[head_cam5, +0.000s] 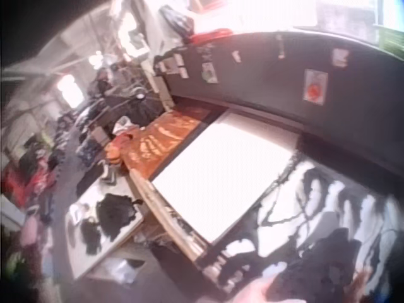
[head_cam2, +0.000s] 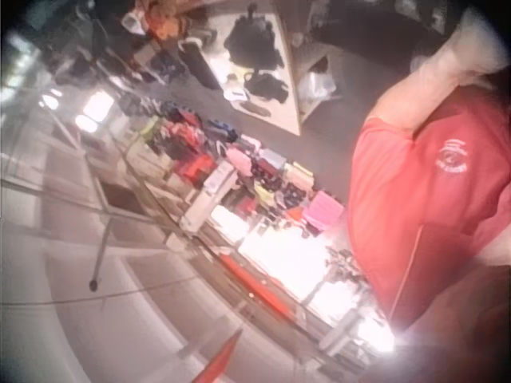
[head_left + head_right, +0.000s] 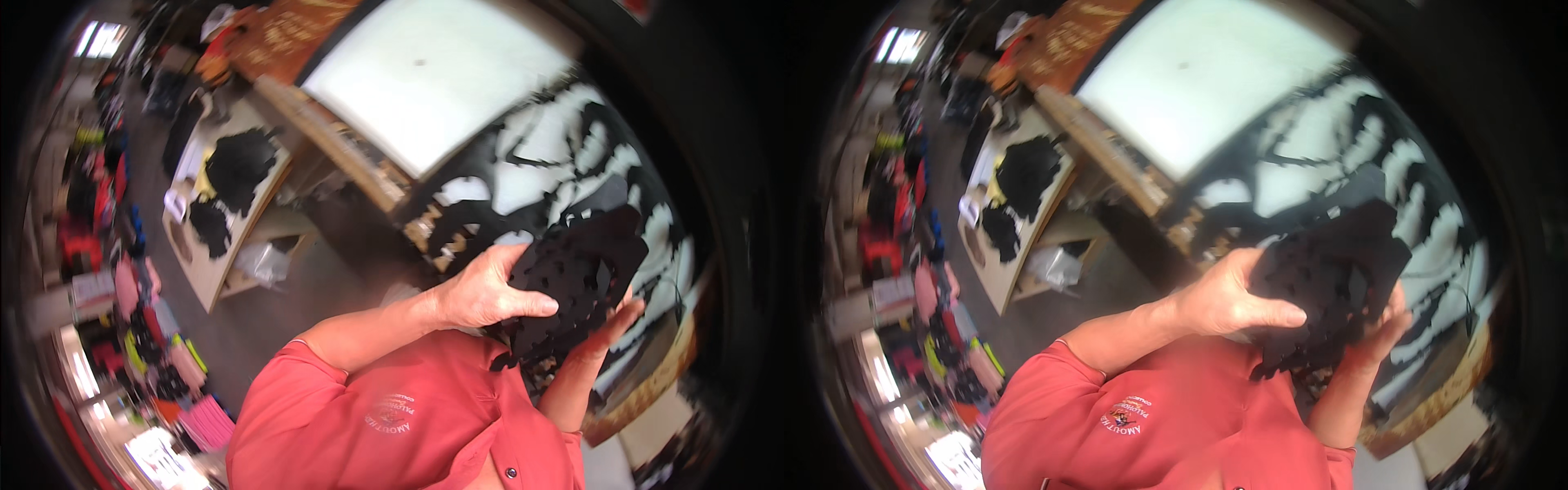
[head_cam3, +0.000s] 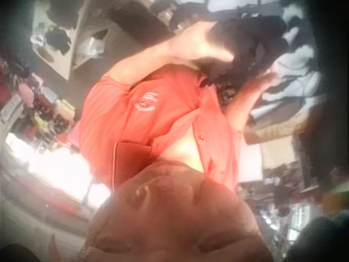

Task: The person uses a handheld blade to cut intricate shapes from a black rubber sheet on a cutting machine. They repeatedly press the blade into the material, remove the cut pieces, and place them on a nearby surface. The person then feeds a new sheet into the machine and continues cutting.

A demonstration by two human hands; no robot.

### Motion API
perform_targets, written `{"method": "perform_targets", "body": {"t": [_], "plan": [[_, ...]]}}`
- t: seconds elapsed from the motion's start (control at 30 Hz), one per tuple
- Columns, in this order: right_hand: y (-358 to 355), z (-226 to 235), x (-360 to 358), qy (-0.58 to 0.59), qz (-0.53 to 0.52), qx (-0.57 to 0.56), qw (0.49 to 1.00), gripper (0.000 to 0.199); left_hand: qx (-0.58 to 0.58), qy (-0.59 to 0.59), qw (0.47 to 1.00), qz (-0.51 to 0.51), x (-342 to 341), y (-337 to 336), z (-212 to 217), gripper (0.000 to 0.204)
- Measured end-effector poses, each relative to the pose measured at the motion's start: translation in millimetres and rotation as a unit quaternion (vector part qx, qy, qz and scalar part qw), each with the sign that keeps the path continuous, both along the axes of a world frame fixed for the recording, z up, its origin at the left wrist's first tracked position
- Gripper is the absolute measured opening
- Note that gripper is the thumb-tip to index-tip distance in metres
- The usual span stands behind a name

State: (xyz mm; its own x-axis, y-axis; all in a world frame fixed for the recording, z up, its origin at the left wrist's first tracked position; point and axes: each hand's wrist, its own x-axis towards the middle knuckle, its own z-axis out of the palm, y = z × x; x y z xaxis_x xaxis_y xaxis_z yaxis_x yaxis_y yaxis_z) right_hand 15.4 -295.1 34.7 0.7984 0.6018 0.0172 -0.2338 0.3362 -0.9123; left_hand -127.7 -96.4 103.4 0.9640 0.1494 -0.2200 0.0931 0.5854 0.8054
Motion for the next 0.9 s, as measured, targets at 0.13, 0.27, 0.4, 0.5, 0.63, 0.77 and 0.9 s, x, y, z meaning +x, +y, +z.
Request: {"method": "perform_targets", "body": {"t": [0.13, 0.27, 0.4, 0.5, 0.63, 0.77, 0.9], "plan": [[43.3, -49.8, 15.1, -0.168, -0.106, -0.254, 0.947, 0.029, 0.052, 0.039, 0.982, 0.18, -60.3, 46.5, 8.3, 0.044], [37.3, -66.6, 16.4, -0.246, -0.109, -0.289, 0.919, 0.022, 0.023, 0.009, 0.943, 0.332, -115.2, 92.4, -3.9, 0.039], [25.8, -77.9, 22.2, -0.292, -0.172, -0.32, 0.885, 0.023, 0.013, 0.019, 0.899, 0.438, -168.8, 148.4, -35.1, 0.041], [23.9, -84.3, 29.4, -0.529, -0.184, -0.408, 0.721, 0.024, 0.009, 0.04, 0.86, 0.508, -231.7, 201.8, -59.8, 0.04], [25.2, -85.2, 39.6, -0.511, -0.212, -0.5, 0.666, 0.034, -0.006, 0.104, 0.785, 0.61, -353.2, 289.2, -91.6, 0.043], [28.7, -84.2, 50.2, -0.514, -0.232, -0.575, 0.593, 0.037, 0.052, 0.198, 0.694, 0.691, -490.7, 374.0, -115.6, 0.045], [33.9, -84.8, 60.3, -0.5, -0.242, -0.643, 0.528, 0.041, 0.044, 0.283, 0.655, 0.699, -613.8, 453.8, -126.4, 0.046]]}}
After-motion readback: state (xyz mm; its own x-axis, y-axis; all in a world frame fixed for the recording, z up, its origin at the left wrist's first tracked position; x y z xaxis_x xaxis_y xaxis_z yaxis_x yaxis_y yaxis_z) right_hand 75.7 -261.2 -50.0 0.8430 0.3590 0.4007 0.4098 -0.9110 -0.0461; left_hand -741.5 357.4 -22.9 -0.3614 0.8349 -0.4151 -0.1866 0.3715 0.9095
